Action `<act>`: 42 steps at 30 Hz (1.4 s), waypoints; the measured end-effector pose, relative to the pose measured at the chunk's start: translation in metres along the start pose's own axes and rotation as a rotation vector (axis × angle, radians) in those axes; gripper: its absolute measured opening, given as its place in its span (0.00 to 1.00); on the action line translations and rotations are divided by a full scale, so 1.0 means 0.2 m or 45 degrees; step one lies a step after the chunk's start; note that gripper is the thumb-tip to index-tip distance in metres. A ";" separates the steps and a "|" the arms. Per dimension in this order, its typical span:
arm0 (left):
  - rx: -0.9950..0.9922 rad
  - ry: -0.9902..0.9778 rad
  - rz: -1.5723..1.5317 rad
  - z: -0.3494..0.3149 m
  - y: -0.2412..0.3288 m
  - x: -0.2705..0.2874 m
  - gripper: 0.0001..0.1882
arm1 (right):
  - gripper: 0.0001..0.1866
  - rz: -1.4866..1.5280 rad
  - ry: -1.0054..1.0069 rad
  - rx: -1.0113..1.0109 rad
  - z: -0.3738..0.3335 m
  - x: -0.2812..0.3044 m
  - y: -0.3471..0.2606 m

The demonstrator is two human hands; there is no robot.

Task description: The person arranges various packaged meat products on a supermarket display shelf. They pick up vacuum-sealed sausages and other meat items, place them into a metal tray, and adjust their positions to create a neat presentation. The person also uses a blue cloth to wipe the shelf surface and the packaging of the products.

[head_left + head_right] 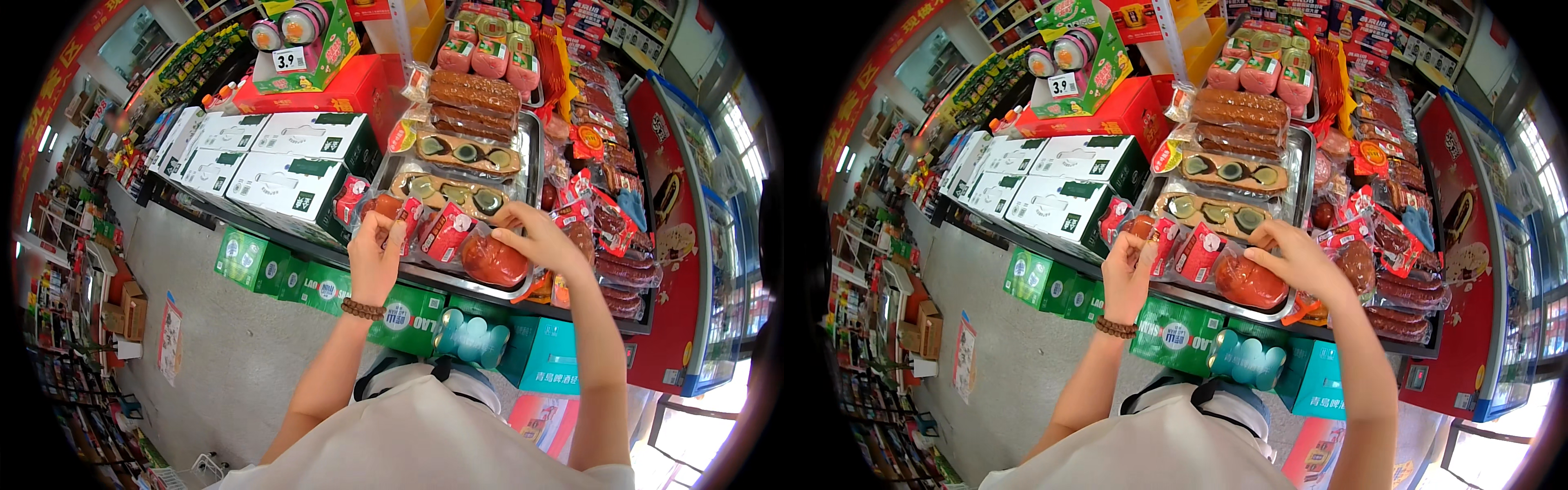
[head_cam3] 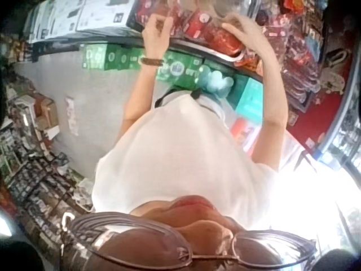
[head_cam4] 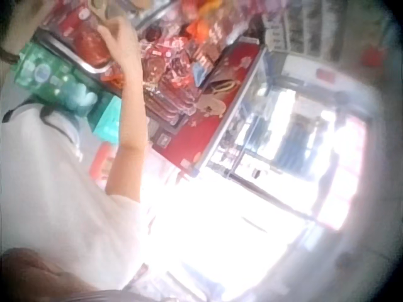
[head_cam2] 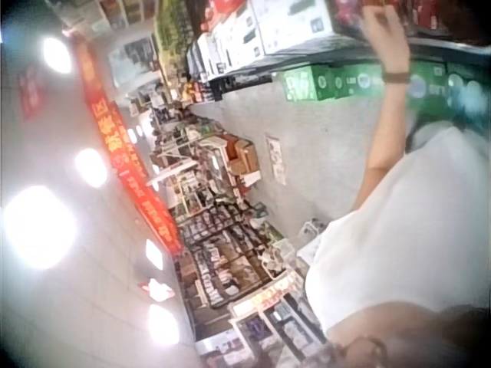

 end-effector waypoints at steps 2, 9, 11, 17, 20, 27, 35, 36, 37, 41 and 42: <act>0.002 0.008 -0.033 0.00 0.00 -0.01 0.11 | 0.16 -0.363 0.449 0.170 -0.10 0.00 -0.11; 0.014 -0.017 0.009 -0.01 -0.01 0.00 0.09 | 0.47 -0.637 0.635 0.236 -0.31 -0.27 -0.22; 0.007 -0.012 0.007 -0.01 0.00 -0.01 0.09 | 0.50 -0.619 0.608 0.172 -0.29 -0.25 -0.20; -0.041 0.030 -0.055 -0.01 -0.02 -0.01 0.10 | 0.47 -0.587 0.269 0.160 -0.21 -0.15 -0.18; 0.018 0.070 -0.101 -0.04 -0.02 -0.01 0.11 | 0.46 -0.604 0.149 0.121 -0.19 -0.14 -0.21; -0.924 0.011 0.612 -0.25 0.26 -0.14 0.27 | 0.44 -0.545 0.046 0.202 -0.20 -0.14 -0.24; -0.887 -0.327 0.611 -0.28 0.16 -0.29 0.24 | 0.36 -0.411 0.147 0.346 0.21 -0.01 -0.06; -0.890 -0.326 0.602 -0.28 0.15 -0.29 0.24 | 0.38 -0.549 0.042 0.351 0.27 -0.05 -0.02; -0.893 -0.326 0.592 -0.28 0.15 -0.30 0.24 | 0.39 -0.688 -0.063 0.353 0.30 -0.08 0.00; -0.910 -0.286 0.576 -0.27 0.11 -0.28 0.25 | 0.49 -0.967 -0.161 0.308 0.40 -0.14 0.01; -0.908 -0.274 0.565 -0.27 0.10 -0.29 0.25 | 0.49 -0.983 -0.164 0.323 0.41 -0.15 0.01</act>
Point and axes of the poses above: each hand's wrist, its own z-axis towards the middle knuckle, its own x-axis out of the back of the hand, y = z × x, the point moved 5 cm from there along z, towards the middle knuckle, and after that the axes turned 4 degrees about y, right-handed, at the moved point
